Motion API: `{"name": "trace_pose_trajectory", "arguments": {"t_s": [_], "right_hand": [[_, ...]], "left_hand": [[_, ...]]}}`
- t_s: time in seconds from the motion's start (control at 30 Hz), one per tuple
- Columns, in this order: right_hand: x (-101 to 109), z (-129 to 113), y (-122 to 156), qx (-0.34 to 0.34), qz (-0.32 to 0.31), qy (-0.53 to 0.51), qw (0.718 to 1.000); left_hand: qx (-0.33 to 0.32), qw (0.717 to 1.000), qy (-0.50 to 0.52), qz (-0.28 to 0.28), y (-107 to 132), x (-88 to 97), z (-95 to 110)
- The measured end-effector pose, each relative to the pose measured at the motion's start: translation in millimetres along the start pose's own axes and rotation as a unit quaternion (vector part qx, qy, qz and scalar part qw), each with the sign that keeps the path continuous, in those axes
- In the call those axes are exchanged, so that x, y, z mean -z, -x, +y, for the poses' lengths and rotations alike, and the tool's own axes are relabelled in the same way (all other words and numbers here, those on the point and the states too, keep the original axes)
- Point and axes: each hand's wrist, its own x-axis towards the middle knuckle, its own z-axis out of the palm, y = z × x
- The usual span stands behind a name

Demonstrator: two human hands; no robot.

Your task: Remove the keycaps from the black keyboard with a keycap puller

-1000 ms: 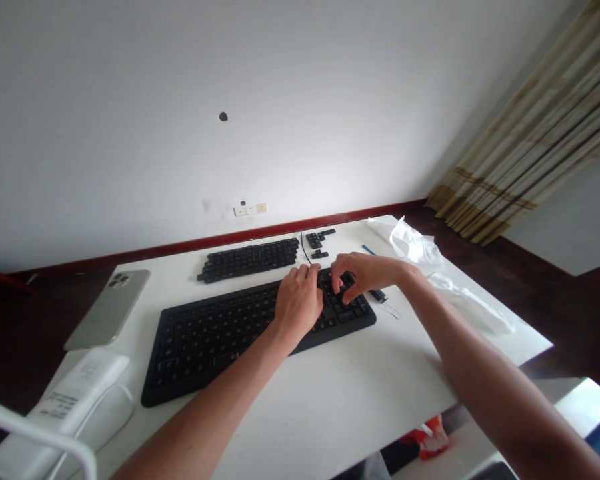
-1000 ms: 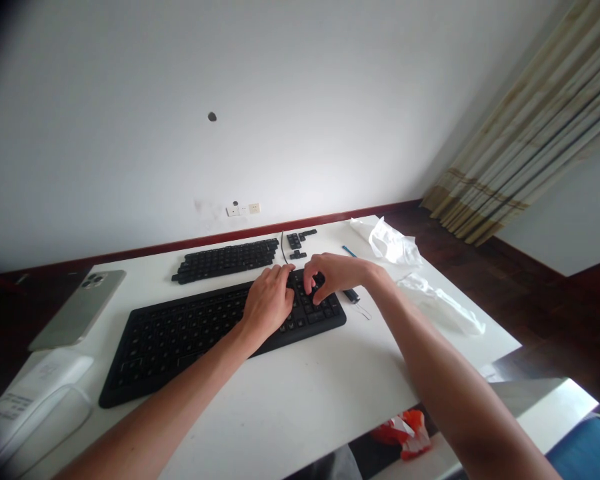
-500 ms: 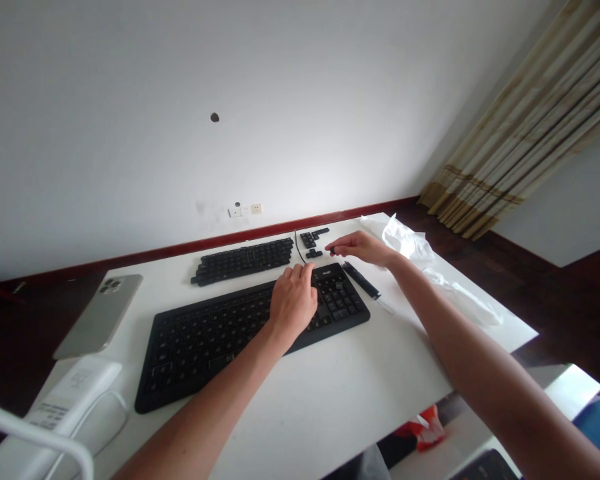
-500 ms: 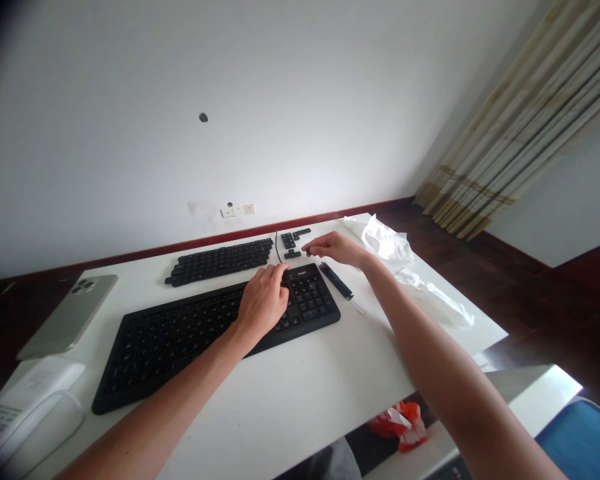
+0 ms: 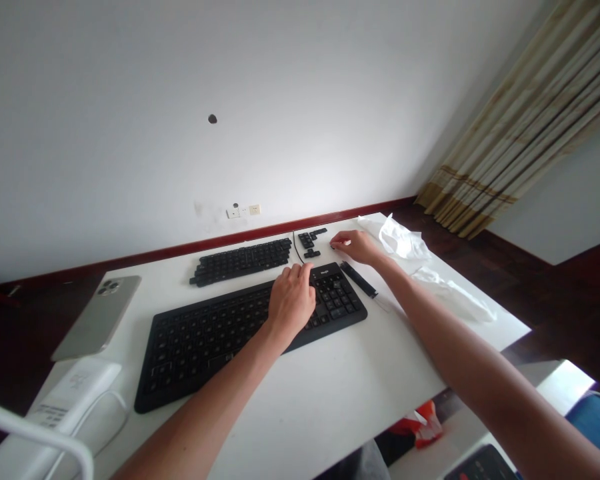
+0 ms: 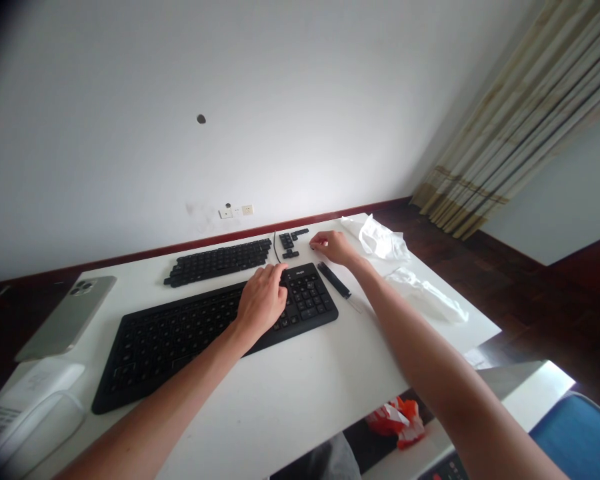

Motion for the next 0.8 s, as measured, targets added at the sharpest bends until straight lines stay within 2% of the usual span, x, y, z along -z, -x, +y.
{"name": "trace_pose_trajectory", "arguments": {"t_s": [0.27,0.57,0.8], "right_hand": [[-7.5,2.0,-3.0,-0.036,0.042,-0.029,0.998],[-14.4,-13.7,-5.8,-0.073,0.080,-0.019,0.994],[-3.7,-8.7,-1.6,-0.069,0.101,-0.028,0.992]], "left_hand": [[-0.001,1.000,-0.001,0.004,0.9,-0.3,-0.4],[0.001,1.000,-0.006,-0.003,0.8,2.1,0.2],[-0.002,1.000,-0.002,0.007,1.1,-0.1,-0.9]]}}
